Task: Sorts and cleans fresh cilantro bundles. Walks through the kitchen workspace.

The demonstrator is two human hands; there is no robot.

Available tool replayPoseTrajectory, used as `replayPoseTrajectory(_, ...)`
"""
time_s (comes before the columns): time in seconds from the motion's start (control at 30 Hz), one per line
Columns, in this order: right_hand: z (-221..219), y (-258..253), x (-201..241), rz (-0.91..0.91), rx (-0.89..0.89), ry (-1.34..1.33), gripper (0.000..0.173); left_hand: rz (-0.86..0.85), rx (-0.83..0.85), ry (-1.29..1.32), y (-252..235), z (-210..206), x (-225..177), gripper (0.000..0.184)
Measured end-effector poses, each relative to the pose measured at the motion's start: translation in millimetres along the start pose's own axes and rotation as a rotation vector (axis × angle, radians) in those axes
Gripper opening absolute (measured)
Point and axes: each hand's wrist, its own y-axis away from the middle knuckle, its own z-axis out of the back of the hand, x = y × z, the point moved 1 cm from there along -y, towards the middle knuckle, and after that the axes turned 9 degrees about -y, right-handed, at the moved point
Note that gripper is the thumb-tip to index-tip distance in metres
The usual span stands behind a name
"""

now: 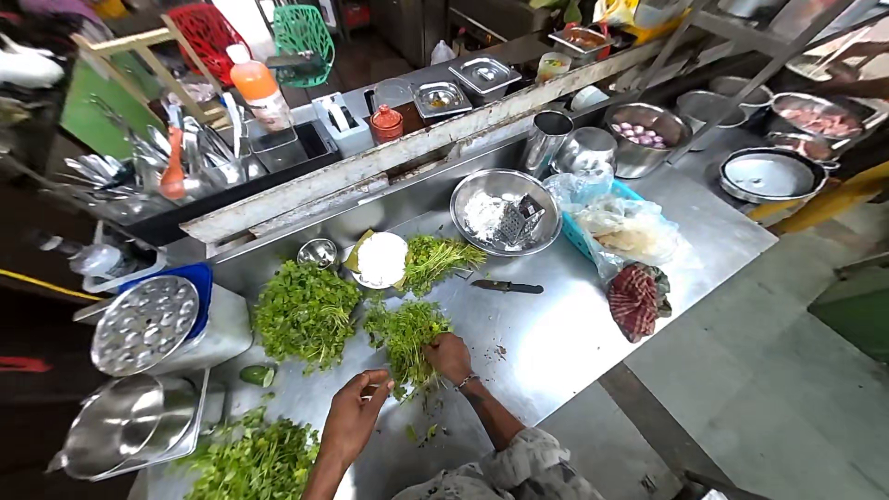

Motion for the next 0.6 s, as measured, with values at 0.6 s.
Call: replayPoseTrajectory(0.6,49,98,-10,0.549,-0.176,-0.582,0.012,-0.053,0.214,0.178,-34,-22,-53,0.033)
